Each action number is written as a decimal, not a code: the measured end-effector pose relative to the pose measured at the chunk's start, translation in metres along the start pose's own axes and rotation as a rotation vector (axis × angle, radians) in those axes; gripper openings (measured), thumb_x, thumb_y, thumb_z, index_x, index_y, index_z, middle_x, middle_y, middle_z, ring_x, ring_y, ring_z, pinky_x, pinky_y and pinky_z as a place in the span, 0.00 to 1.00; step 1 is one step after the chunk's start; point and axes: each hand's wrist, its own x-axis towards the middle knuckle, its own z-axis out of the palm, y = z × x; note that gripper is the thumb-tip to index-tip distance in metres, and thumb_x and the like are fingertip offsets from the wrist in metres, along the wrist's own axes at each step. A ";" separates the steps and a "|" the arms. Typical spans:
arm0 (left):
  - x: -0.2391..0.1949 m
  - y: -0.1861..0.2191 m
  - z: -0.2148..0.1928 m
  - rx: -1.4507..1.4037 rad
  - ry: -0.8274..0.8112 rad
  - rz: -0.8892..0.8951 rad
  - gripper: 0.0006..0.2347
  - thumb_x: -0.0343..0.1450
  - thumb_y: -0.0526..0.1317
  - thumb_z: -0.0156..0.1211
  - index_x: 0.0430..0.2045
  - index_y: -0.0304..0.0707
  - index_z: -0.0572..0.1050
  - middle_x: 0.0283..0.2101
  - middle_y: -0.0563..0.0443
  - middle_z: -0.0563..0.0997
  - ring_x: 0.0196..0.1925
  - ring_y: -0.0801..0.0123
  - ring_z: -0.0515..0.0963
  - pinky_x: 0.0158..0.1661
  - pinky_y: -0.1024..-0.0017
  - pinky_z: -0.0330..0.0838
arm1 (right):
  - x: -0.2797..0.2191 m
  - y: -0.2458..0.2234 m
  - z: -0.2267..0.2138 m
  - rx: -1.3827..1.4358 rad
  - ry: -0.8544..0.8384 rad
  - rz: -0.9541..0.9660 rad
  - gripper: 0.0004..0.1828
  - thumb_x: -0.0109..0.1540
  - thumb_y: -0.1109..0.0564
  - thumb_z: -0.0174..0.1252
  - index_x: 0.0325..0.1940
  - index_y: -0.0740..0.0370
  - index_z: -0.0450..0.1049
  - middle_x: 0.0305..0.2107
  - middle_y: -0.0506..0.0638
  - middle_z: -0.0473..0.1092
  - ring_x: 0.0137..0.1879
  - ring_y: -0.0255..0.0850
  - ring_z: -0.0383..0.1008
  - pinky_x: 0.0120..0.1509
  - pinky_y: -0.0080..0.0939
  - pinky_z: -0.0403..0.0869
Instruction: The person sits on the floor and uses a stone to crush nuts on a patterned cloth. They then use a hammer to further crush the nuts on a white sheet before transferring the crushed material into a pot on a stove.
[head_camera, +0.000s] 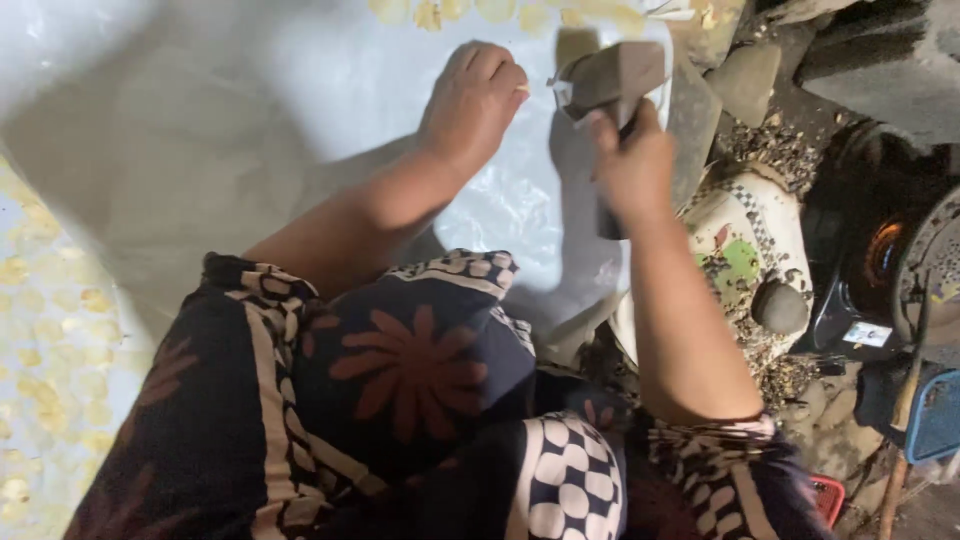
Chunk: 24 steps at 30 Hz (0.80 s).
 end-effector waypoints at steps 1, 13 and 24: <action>0.000 -0.002 0.007 -0.027 0.031 -0.034 0.06 0.69 0.34 0.74 0.32 0.37 0.79 0.37 0.48 0.73 0.42 0.56 0.72 0.47 0.63 0.71 | 0.001 -0.011 -0.008 -0.018 -0.025 0.053 0.12 0.68 0.49 0.56 0.48 0.58 0.64 0.22 0.52 0.70 0.18 0.40 0.72 0.24 0.44 0.72; 0.007 0.003 0.015 0.026 -0.050 -0.148 0.08 0.70 0.43 0.63 0.32 0.41 0.75 0.40 0.48 0.74 0.44 0.50 0.72 0.43 0.56 0.62 | 0.061 0.078 -0.025 0.653 0.467 -0.500 0.16 0.71 0.50 0.46 0.31 0.57 0.61 0.23 0.51 0.57 0.29 0.41 0.61 0.36 0.41 0.62; -0.020 -0.025 -0.018 0.034 0.000 0.010 0.10 0.73 0.28 0.66 0.49 0.33 0.81 0.42 0.45 0.75 0.44 0.52 0.72 0.47 0.57 0.71 | 0.010 -0.045 -0.005 -0.344 -0.153 0.052 0.14 0.67 0.48 0.55 0.45 0.59 0.63 0.32 0.55 0.72 0.18 0.47 0.76 0.25 0.48 0.74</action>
